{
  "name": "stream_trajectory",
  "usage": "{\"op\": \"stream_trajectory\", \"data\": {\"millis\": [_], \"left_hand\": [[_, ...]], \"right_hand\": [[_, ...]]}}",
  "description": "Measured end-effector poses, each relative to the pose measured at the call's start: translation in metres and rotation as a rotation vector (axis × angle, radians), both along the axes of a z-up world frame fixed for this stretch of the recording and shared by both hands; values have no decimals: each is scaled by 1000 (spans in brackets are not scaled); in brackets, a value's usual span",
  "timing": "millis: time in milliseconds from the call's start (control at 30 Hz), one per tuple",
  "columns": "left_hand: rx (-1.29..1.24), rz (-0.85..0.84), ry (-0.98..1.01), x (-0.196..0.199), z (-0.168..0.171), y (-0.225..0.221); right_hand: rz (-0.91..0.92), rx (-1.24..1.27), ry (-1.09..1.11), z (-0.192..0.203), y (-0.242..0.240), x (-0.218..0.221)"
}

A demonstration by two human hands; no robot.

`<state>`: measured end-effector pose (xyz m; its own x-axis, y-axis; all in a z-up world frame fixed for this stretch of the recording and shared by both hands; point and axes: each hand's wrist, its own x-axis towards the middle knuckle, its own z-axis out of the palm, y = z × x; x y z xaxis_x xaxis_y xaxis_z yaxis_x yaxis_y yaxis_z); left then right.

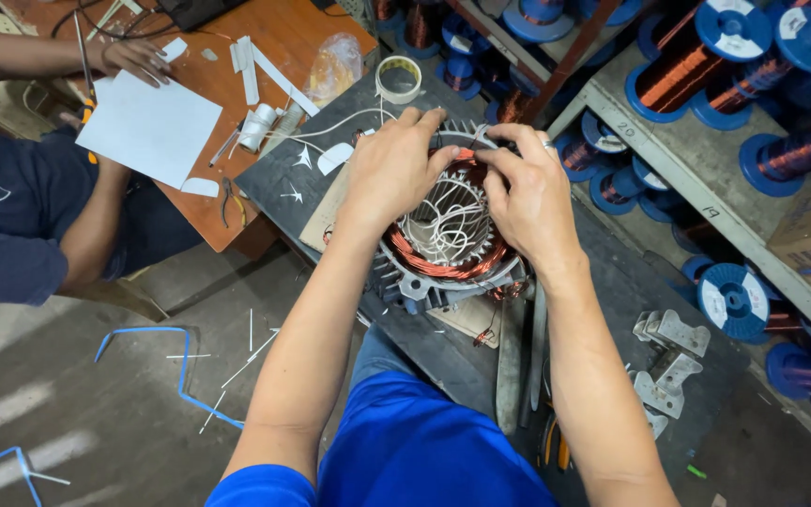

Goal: Assembling an electric motor stator by manually inserting insulation strips and copper wire windings into slots

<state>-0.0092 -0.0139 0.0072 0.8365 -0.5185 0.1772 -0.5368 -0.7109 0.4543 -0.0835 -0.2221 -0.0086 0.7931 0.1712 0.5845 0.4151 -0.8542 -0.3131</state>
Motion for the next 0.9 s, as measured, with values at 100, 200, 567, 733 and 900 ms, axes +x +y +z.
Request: {"op": "stream_trajectory", "data": {"millis": [100, 200, 567, 733, 900], "left_hand": [[14, -1, 5, -1, 2, -1], [-6, -14, -7, 0, 1, -1], [-26, 13, 7, -1, 3, -2], [-22, -6, 56, -8, 16, 2], [39, 8, 60, -5, 12, 1]], "right_hand": [[11, 7, 0, -1, 0, 1], [1, 55, 16, 2, 1, 1], [-78, 87, 93, 13, 4, -3], [-96, -82, 199, 9, 4, -2], [-86, -20, 260, 9, 4, -3]]}}
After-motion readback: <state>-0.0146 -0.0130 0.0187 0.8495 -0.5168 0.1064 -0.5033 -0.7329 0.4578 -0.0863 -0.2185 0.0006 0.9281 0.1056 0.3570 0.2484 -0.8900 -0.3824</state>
